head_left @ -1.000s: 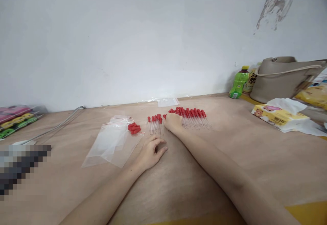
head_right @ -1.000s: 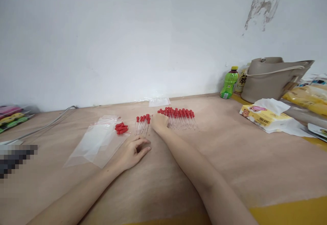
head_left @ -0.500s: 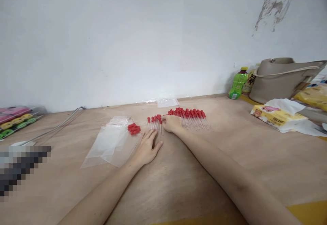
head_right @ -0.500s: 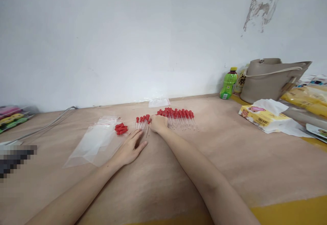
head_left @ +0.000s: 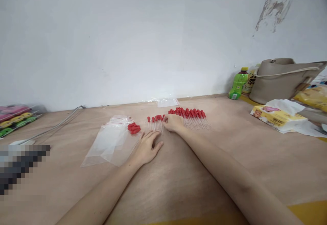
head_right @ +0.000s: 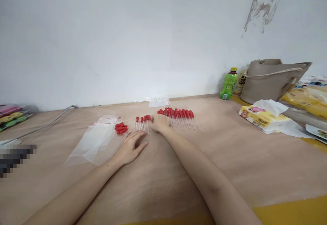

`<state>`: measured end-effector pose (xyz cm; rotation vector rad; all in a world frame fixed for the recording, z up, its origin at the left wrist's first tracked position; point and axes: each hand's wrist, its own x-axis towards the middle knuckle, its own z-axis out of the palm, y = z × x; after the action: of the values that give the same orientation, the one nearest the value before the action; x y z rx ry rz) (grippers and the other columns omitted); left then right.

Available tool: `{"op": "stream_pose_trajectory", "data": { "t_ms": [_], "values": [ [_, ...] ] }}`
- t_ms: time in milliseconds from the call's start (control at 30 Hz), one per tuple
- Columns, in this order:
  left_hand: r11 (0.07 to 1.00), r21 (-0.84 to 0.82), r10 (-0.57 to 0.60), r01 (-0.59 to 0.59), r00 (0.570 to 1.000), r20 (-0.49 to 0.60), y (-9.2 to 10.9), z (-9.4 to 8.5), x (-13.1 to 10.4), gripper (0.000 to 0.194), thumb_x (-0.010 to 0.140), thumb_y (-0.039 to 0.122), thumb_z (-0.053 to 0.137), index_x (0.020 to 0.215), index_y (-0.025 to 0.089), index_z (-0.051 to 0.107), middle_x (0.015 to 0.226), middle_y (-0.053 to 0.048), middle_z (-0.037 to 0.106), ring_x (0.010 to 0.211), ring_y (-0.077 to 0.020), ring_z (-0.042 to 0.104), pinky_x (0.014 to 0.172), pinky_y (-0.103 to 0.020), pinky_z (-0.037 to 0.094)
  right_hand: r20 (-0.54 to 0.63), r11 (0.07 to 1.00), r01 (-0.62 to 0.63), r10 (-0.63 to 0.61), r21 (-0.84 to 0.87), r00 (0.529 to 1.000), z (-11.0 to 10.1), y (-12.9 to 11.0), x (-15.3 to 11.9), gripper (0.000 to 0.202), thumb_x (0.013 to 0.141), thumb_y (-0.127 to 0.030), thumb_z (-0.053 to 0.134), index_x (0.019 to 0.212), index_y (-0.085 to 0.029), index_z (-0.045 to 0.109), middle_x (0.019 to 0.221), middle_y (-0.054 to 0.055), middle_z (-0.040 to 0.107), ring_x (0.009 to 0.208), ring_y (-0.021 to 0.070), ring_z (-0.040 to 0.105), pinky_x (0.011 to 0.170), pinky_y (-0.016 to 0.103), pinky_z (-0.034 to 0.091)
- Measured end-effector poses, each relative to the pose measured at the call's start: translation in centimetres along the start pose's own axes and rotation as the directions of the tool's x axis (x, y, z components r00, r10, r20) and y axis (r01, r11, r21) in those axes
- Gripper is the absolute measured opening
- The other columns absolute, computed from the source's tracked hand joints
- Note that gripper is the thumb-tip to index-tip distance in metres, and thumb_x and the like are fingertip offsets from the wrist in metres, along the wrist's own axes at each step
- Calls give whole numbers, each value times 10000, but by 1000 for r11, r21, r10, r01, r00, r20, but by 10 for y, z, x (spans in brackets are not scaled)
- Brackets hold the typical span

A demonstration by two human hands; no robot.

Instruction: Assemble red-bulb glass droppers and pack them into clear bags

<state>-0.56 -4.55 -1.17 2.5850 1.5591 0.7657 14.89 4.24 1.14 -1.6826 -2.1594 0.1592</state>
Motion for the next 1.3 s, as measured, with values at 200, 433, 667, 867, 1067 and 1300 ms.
{"op": "stream_pose_trajectory", "data": {
  "t_ms": [200,433,667,867,1067,1300],
  "values": [
    [999,44,-1,12,970,-243,-3,0,1,251,788,330,517,1010,227,574,1102,-53,564,1059,-232,465,936,-413,318,10,1000,-16,16,-8,1000,0,-8,-5,193,733,-331,480,836,-273,632,884,8,650,874,184,574,706,283,399],
    [897,125,-332,424,832,-445,-40,-31,10,234,744,242,513,968,192,562,946,-91,532,952,-297,467,811,-456,379,22,995,-95,96,-38,995,2,-28,-6,218,709,-244,510,858,-150,639,887,125,647,833,224,599,670,297,425],
    [912,87,-358,400,883,-302,-86,-44,10,171,739,249,534,869,199,634,831,-78,536,879,-249,517,802,-394,419,60,989,-146,145,14,988,3,-34,-3,215,668,-190,534,846,-142,644,887,143,649,843,249,604,676,324,437],
    [923,93,-336,373,900,-276,-89,-36,11,125,738,269,523,781,189,607,818,-72,567,821,-237,544,739,-371,440,113,958,-247,232,147,966,4,-28,3,229,651,-267,567,824,-141,647,895,146,647,863,277,597,692,352,441],
    [922,118,-324,369,901,-290,-90,-38,10,103,754,276,498,746,200,566,808,-49,630,805,-247,551,731,-381,420,248,857,-282,188,432,950,-18,-5,10,232,718,-294,500,744,-115,644,691,79,651,564,146,581,480,229,429],
    [978,-81,-208,192,899,-385,-54,-32,9,230,806,287,443,990,174,521,912,-59,598,811,-192,561,741,-328,446,186,749,-135,16,648,982,-33,34,-29,204,789,-248,492,874,-101,605,722,49,634,574,81,550,539,179,436]
  ]
}}
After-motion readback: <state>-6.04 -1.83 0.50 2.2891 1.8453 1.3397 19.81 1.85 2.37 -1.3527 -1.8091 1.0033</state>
